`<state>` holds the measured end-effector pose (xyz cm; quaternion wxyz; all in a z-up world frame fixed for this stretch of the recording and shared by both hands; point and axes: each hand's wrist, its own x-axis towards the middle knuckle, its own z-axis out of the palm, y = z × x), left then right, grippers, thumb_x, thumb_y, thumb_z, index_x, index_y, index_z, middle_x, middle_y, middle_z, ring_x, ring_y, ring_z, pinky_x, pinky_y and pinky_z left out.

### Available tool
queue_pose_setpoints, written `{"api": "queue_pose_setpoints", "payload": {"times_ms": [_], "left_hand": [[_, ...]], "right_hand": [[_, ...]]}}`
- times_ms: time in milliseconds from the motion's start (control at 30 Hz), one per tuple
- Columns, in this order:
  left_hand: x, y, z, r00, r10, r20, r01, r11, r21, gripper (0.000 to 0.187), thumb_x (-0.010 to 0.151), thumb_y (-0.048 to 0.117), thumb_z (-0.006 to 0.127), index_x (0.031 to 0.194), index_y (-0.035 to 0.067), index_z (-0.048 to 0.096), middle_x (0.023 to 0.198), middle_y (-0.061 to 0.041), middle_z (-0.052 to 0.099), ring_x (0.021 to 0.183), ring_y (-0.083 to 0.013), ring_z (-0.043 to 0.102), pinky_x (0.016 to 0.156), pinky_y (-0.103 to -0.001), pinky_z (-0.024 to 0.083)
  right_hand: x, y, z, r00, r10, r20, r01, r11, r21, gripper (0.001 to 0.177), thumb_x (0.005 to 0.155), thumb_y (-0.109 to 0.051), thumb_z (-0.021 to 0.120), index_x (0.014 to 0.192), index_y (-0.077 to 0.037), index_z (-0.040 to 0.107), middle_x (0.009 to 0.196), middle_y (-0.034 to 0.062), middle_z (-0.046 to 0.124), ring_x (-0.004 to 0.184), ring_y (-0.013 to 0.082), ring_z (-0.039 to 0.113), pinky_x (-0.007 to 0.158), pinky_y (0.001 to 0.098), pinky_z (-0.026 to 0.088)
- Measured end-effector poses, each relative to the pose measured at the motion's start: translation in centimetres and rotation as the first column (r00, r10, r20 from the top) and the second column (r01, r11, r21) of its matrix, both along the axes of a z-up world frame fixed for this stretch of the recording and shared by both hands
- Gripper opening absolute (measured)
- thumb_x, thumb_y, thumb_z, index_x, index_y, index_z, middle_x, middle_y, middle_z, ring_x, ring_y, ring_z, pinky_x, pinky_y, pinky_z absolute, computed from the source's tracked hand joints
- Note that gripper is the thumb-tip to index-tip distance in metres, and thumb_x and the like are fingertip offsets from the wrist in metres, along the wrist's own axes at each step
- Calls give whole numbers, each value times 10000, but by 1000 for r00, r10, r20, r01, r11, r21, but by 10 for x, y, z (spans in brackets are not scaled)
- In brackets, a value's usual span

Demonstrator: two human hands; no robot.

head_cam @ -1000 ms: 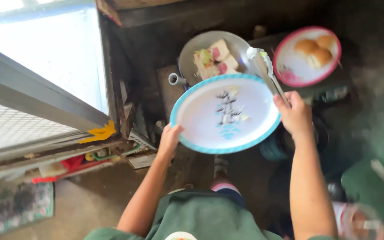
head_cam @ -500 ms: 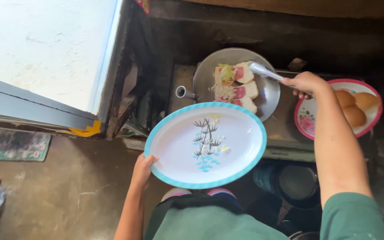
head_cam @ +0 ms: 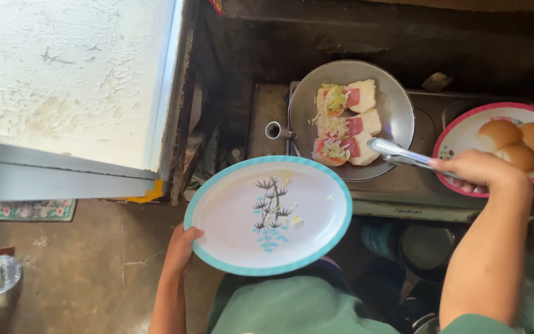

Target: The person assembles sandwiches by spreading sauce on sliced bread in a pan, adding shredded cabbage, and placing buns on top. They then transfer the assembled sandwiches to a plate and wrap them individually in paper.

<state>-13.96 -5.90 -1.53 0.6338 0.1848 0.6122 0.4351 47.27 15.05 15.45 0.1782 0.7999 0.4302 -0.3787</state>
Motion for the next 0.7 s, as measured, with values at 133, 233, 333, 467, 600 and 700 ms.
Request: {"api": "queue_pose_setpoints", "payload": {"times_ms": [133, 233, 333, 467, 600, 700], "left_hand": [[-16, 20, 0, 999, -32, 1, 32, 998, 48, 438, 766, 69, 565, 1167, -83, 651, 1022, -112, 730, 888, -185, 666, 819, -304, 515], [-27, 30, -12, 997, -71, -23, 73, 994, 76, 410, 771, 71, 580, 1138, -90, 665, 995, -114, 725, 878, -190, 653, 812, -309, 505], [-35, 37, -21, 983, -153, -99, 160, 985, 60, 356, 782, 85, 597, 1041, -131, 710, 938, -144, 734, 849, -213, 654, 793, -322, 503], [-39, 43, -26, 981, -171, -95, 168, 985, -39, 342, 774, 122, 630, 1005, -109, 733, 928, -144, 753, 843, -219, 675, 798, -315, 507], [-38, 51, -17, 956, -233, -180, 212, 969, -128, 363, 771, 164, 663, 996, -110, 740, 925, -144, 765, 864, -226, 685, 810, -328, 513], [-36, 58, -15, 927, -298, -227, 259, 948, -186, 385, 780, 193, 672, 1005, -110, 746, 937, -148, 776, 892, -230, 691, 840, -338, 504]], "right_hand": [[-20, -17, -10, 992, -100, -76, 102, 994, 24, 551, 889, -571, 671, 758, -36, 675, 604, 58, 549, 513, 188, 464, 481, 364, 339], [-27, -26, -22, 997, -70, -19, 71, 995, 66, 565, 876, -585, 679, 802, -25, 690, 641, 74, 583, 533, 196, 507, 488, 374, 370], [-43, -36, -22, 996, 10, 87, -18, 996, 89, 601, 881, -619, 677, 856, -18, 680, 684, 98, 623, 562, 223, 575, 524, 387, 446], [-99, -53, 19, 963, -1, 270, -45, 986, 163, 534, 845, -638, 716, 974, -120, 720, 805, 113, 715, 743, 285, 681, 692, 449, 527], [-152, -63, 44, 908, 2, 419, -113, 964, 240, 502, 841, -641, 710, 1071, -198, 766, 973, 116, 758, 996, 355, 688, 834, 537, 529], [-185, -68, 48, 875, 59, 481, -222, 931, 289, 481, 873, -604, 697, 1108, -186, 744, 1011, 136, 760, 1012, 381, 701, 811, 553, 541]]}}
